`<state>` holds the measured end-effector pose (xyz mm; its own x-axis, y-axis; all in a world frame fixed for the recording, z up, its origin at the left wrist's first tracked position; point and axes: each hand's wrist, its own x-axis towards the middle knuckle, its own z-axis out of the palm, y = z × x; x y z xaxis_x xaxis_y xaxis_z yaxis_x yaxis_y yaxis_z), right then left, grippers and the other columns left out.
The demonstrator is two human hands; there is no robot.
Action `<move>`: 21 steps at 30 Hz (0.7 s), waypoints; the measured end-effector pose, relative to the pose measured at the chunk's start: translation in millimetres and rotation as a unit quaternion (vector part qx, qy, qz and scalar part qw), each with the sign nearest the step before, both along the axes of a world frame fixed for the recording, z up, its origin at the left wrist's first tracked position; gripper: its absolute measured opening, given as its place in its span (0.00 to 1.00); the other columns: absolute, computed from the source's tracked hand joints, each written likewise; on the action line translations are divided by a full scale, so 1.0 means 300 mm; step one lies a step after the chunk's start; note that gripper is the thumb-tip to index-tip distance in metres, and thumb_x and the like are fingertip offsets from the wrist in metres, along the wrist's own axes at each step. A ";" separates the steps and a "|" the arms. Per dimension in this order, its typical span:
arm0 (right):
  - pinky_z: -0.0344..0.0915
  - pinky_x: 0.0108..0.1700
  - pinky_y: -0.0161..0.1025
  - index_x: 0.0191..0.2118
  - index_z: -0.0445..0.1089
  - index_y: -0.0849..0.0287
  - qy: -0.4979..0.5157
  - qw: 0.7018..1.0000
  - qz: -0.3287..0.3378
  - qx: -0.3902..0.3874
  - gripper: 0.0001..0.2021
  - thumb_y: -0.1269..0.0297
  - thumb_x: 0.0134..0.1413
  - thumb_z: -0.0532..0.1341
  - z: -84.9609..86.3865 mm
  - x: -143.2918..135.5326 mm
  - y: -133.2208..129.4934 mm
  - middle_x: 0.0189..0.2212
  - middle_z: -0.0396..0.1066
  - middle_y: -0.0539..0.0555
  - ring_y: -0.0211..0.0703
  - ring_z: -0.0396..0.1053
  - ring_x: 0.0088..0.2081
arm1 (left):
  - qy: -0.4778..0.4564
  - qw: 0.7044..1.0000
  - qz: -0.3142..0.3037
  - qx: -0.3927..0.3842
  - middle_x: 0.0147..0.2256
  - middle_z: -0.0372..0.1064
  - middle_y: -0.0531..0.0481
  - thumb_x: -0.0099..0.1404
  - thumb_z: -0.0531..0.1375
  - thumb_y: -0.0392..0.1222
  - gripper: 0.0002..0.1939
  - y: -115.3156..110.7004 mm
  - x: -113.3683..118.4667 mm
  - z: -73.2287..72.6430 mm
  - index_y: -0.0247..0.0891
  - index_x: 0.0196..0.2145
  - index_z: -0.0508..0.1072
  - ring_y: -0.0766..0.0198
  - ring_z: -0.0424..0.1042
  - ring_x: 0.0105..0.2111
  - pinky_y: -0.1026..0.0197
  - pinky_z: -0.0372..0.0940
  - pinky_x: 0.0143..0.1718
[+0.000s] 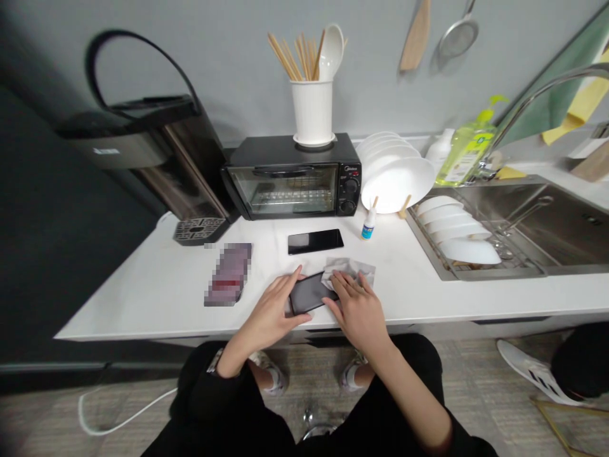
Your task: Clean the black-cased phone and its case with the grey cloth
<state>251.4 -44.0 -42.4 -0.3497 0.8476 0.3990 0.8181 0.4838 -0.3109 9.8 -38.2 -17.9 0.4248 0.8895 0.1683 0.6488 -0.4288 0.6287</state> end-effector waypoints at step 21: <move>0.62 0.69 0.55 0.53 0.75 0.59 -0.003 0.987 0.150 -0.054 0.14 0.58 0.73 0.56 0.041 -0.108 -0.042 0.62 0.73 0.60 0.52 0.68 0.65 | 0.020 1.000 0.011 -0.013 0.61 0.69 0.42 0.65 0.67 0.41 0.53 0.011 0.023 -0.010 0.45 0.77 0.39 0.47 0.65 0.58 0.46 0.60 0.60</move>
